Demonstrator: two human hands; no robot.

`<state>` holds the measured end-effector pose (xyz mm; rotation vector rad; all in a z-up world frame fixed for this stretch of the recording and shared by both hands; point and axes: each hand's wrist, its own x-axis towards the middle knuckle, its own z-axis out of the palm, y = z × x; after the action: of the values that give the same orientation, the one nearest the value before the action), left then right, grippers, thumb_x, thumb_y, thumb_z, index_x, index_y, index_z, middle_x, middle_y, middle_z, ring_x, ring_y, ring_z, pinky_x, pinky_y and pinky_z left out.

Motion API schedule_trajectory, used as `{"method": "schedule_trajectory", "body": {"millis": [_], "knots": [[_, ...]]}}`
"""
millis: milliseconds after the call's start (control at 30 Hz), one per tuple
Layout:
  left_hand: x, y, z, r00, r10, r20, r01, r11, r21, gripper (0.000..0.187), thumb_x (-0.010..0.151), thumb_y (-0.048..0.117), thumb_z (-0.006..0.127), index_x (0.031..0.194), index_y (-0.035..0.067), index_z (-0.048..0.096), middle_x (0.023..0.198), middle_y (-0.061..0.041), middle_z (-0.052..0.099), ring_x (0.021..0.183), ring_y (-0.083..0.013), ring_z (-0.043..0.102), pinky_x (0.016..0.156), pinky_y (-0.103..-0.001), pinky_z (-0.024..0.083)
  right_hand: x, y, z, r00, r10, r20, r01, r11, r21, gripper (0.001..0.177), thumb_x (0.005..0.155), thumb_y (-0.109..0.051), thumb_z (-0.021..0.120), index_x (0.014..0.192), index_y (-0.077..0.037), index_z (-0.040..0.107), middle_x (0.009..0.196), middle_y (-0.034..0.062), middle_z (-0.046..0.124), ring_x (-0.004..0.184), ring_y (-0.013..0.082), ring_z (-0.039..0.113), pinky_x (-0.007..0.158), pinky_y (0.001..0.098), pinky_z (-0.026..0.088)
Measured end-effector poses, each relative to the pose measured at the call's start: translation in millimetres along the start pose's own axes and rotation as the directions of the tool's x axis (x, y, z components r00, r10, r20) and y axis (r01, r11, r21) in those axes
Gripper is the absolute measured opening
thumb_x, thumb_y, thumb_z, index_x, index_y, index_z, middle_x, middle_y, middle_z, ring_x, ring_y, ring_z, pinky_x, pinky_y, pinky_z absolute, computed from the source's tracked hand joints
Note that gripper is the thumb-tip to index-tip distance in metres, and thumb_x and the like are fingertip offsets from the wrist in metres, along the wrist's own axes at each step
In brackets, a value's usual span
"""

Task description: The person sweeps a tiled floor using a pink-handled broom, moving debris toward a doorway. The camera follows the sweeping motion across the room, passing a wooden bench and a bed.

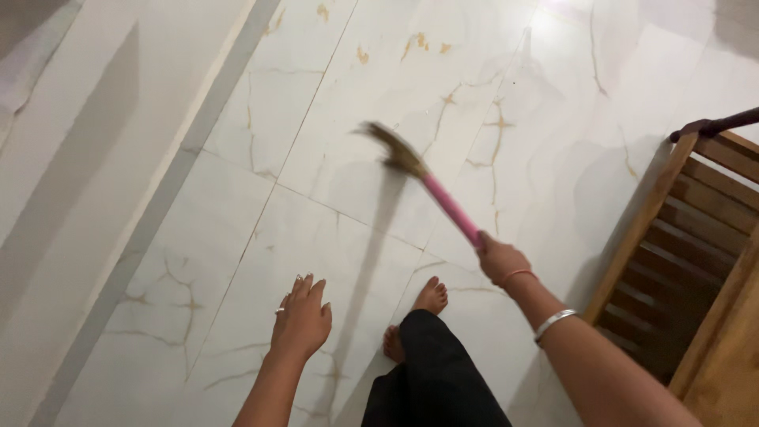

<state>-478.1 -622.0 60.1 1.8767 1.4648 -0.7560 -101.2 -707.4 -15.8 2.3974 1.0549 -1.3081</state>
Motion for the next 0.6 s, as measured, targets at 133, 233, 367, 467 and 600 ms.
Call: {"method": "schedule_trajectory", "body": {"millis": [133,233,367,467,600], "knots": [[7.8,-4.6,-9.5,0.997,0.02,-0.081,-0.019,1.0,0.018,0.055,0.096,0.024,0.055,0.149,0.012,0.043,0.165,-0.012,0.026,0.153,-0.0284,0.023,0.121,-0.047,0.028,-16.8,-2.4,-22.0,0.996,0.072,-0.048,-0.06,0.976,0.211,0.05,0.104,-0.035,0.043,0.152,-0.024,0.04,0.082,0.0227,0.076,0.063,0.0361,0.073,0.061,0.0478,0.06],[19.7,-3.6,-24.1,0.985,0.067,-0.157,-0.068,0.998,0.001,0.055,0.095,0.022,0.057,0.147,0.01,0.045,0.163,-0.015,0.028,0.152,-0.0298,0.026,0.121,-0.046,0.028,-41.6,-16.2,-0.8,0.985,-0.078,-0.156,0.082,0.997,0.015,0.051,0.108,-0.041,0.04,0.158,-0.028,0.038,0.078,0.0225,0.075,0.065,0.0368,0.07,0.066,0.0497,0.056],[37.3,6.5,-48.3,0.984,0.104,-0.146,-0.102,0.995,0.02,0.052,0.096,0.021,0.056,0.145,0.01,0.047,0.162,-0.015,0.029,0.152,-0.0297,0.027,0.121,-0.047,0.028,-51.0,-52.3,38.1,0.975,-0.22,0.01,0.218,0.972,0.087,0.057,0.099,-0.031,0.047,0.154,-0.033,0.037,0.085,0.0202,0.074,0.075,0.0368,0.073,0.072,0.0499,0.057],[55.0,10.7,-65.7,0.976,0.159,-0.146,-0.151,0.986,0.063,0.049,0.096,0.02,0.056,0.144,0.01,0.05,0.162,-0.014,0.033,0.152,-0.0296,0.029,0.122,-0.046,0.029,-32.3,-85.2,55.4,0.946,-0.323,0.035,0.324,0.946,0.001,0.048,0.101,-0.036,0.053,0.147,-0.031,0.044,0.091,0.0166,0.074,0.086,0.039,0.07,0.077,0.0518,0.054],[85.3,17.1,-99.4,0.967,0.214,-0.135,-0.209,0.976,0.055,0.046,0.099,0.022,0.055,0.143,0.011,0.05,0.161,-0.012,0.035,0.152,-0.0273,0.029,0.121,-0.047,0.029,9.2,-115.1,42.4,0.963,-0.252,0.092,0.265,0.946,-0.186,0.036,0.103,-0.034,0.052,0.139,-0.034,0.054,0.098,0.0115,0.075,0.092,0.0346,0.073,0.081,0.0497,0.056]]}}
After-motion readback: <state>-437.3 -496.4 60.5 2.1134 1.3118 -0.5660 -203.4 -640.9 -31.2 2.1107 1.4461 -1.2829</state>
